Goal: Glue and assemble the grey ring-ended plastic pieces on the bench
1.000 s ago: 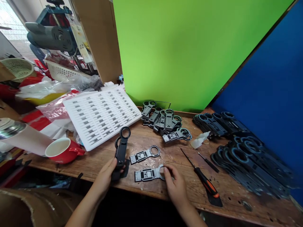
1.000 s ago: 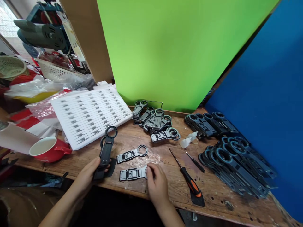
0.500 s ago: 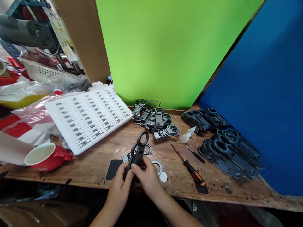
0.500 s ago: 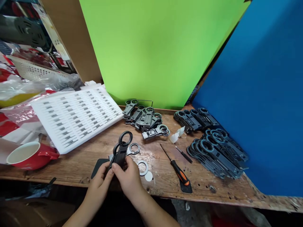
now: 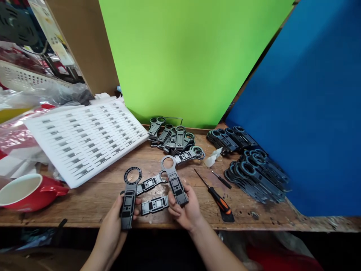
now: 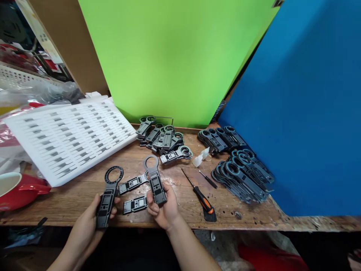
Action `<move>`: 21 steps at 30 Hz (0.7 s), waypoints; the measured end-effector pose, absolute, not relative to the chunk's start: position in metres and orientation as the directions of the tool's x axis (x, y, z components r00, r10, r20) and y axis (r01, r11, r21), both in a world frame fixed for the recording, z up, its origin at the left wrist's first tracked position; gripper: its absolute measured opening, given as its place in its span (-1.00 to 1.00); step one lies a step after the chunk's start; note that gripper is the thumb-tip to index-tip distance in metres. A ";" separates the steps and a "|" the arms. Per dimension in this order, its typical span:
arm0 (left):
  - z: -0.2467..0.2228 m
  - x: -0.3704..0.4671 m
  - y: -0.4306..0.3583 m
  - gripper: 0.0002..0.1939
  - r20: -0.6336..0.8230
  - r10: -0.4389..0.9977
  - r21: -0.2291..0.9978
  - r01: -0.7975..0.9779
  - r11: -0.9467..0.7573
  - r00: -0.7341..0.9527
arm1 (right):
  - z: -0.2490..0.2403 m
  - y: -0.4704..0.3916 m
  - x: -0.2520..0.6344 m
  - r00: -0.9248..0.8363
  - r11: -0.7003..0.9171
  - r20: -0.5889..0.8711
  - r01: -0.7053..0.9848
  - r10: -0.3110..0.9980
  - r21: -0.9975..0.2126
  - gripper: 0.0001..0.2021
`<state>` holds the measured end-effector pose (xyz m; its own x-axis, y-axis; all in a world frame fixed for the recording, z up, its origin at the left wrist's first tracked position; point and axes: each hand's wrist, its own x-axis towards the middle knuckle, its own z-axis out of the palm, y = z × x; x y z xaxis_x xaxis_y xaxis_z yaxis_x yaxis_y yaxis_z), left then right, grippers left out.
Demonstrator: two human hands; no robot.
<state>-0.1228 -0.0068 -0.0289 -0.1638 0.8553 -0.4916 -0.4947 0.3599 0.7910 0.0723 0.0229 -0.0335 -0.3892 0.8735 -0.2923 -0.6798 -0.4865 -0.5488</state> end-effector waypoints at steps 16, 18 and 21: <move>-0.027 -0.098 -0.012 -0.76 -0.568 0.817 0.583 -0.651 0.486 0.101 | -0.069 0.021 0.150 0.193 -0.086 0.043 0.610 0.980 -0.788 -0.67; -0.022 -0.091 -0.014 -0.72 -0.583 0.795 0.512 -0.686 0.517 0.165 | -0.063 0.016 0.144 0.169 0.016 0.203 0.729 0.965 -0.684 -0.70; -0.017 -0.085 -0.016 -0.58 -0.573 0.782 0.422 -0.730 0.537 0.244 | -0.045 0.005 0.116 0.038 0.181 0.292 0.705 0.956 -0.685 -0.77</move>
